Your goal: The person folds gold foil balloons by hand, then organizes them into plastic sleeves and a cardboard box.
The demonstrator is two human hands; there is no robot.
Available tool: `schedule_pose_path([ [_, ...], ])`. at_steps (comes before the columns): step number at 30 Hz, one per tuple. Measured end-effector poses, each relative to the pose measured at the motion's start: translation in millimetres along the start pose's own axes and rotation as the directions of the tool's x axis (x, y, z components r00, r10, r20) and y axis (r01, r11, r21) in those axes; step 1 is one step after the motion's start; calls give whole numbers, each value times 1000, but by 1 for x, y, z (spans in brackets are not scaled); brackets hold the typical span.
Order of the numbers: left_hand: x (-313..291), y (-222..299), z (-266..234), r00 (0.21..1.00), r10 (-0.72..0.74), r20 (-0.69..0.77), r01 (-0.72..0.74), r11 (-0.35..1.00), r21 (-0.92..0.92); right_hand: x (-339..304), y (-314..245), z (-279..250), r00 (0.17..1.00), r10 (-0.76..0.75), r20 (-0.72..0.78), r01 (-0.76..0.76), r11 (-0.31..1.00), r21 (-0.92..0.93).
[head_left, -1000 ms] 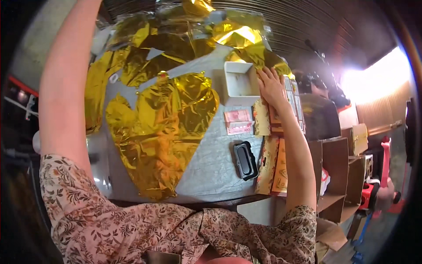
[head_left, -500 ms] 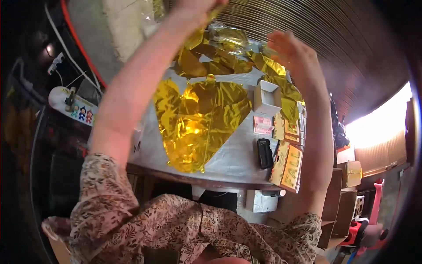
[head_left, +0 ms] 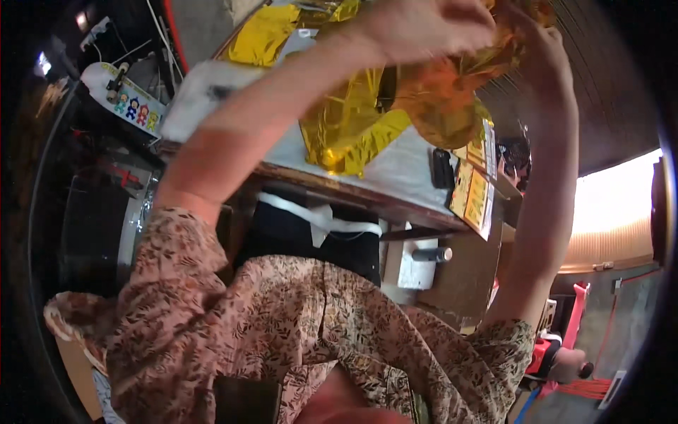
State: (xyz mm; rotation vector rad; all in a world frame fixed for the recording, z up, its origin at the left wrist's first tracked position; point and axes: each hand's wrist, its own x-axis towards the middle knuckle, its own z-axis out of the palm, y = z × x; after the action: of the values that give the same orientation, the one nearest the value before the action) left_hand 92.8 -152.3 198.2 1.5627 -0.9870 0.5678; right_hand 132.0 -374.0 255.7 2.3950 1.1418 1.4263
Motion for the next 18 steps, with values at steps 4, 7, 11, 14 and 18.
schedule_pose_path([
  [4, -28, 3, -67, 953, -289, -92, 293, 956, 27, 24, -28, -26, 549, 651, 524, -710, 32, 703],
  [7, -56, -28, -61, 938, -339, 71, 345, 931, -115, 14, -7, -20, 597, 591, 542, -605, -111, 788],
  [11, -74, -16, -53, 720, -581, 379, 567, 808, 163, -15, 70, -11, 580, 593, 558, -692, -2, 722],
  [14, -109, -77, -41, 838, -431, 335, 400, 902, 160, -26, 107, -5, 563, 605, 563, -760, 111, 641],
  [18, -115, -93, -44, 787, -461, 409, 441, 885, 150, -62, 129, -28, 797, 300, 524, -505, 808, 305],
])
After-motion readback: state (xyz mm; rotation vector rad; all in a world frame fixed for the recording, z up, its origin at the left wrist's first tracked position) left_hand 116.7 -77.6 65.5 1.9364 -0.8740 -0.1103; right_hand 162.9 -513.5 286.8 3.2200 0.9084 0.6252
